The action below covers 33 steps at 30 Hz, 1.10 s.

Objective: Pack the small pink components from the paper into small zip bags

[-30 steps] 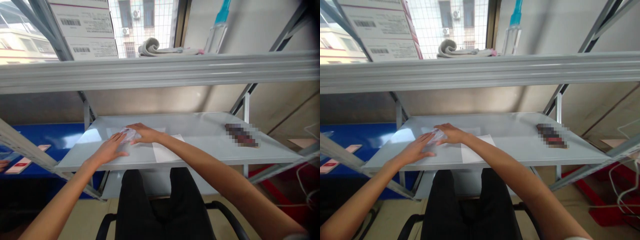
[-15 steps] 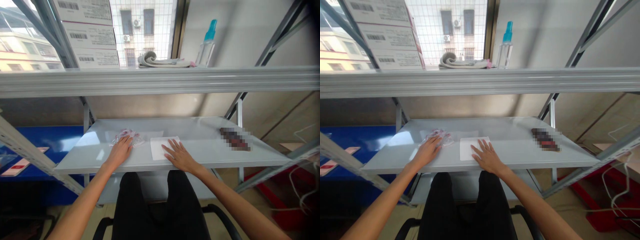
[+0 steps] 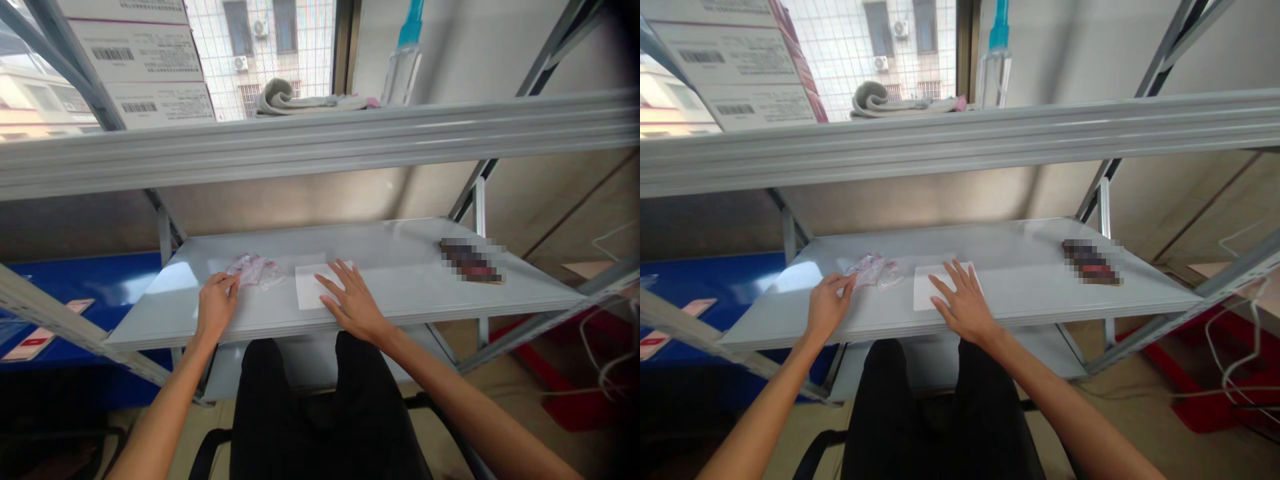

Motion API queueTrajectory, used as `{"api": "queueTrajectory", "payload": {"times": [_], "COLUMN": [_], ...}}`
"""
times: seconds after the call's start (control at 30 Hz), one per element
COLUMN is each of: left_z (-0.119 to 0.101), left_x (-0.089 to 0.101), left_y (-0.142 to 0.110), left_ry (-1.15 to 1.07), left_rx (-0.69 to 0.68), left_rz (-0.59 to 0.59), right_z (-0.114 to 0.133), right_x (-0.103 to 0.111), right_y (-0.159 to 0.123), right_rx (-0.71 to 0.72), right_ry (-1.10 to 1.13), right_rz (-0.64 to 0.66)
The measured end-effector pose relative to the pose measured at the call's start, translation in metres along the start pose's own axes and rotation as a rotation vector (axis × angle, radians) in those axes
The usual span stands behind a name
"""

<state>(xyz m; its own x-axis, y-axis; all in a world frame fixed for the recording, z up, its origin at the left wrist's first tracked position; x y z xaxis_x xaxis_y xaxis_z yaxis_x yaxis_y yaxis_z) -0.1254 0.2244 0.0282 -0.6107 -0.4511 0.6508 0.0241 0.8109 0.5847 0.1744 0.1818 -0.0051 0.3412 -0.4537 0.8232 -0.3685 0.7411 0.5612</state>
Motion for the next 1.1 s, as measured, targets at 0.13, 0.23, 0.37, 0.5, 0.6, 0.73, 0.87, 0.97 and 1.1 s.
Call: {"api": "queueTrajectory", "payload": {"times": [0.13,0.23,0.37,0.5,0.6,0.73,0.87,0.97,1.1], "left_z": [-0.014,-0.040,-0.082,-0.116,-0.132,-0.138,-0.126,-0.127,-0.150], "left_x": [0.009,0.001,-0.014,-0.023,-0.027,-0.030,-0.031,-0.045,-0.086], "left_y": [-0.008,-0.022,-0.047,-0.065,-0.072,-0.083,-0.089,-0.084,-0.077], "left_ry": [-0.085,-0.183,-0.439,-0.554,-0.547,-0.582,-0.579,-0.484,-0.253], "left_rx": [0.105,0.143,0.092,-0.043,-0.114,-0.118,-0.047,-0.094,-0.335], "left_rz": [-0.152,-0.196,-0.192,-0.092,0.007,0.081,0.011,0.054,0.306], "right_z": [0.015,0.027,0.046,0.050,0.044,0.040,0.031,0.010,-0.025], "right_x": [0.013,0.003,-0.003,-0.005,-0.007,-0.007,0.007,0.025,0.048], "right_y": [0.020,0.041,0.058,0.043,0.022,-0.001,-0.019,-0.035,-0.053], "right_rx": [-0.098,-0.226,-0.276,-0.295,-0.323,-0.348,-0.402,-0.495,-0.615], "right_ry": [0.426,0.725,0.853,0.918,0.958,1.069,1.134,1.181,1.189], "right_rz": [-0.020,0.041,0.058,0.089,0.113,0.155,0.129,0.060,-0.045]}}
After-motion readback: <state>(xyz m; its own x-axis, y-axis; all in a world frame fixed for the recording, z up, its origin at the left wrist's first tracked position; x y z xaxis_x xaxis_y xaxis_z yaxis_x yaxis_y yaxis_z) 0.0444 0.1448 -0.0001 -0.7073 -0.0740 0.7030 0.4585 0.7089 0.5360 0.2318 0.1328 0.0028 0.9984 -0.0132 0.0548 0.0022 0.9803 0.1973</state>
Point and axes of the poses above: each hand's wrist, its own y-axis towards the middle knuckle, its own x-axis out of the back of the hand, z = x × y, the point moved 9 cm from there along y, towards the middle knuckle, and after that the axes turned 12 degrees about -y, right-handed, at the moved point
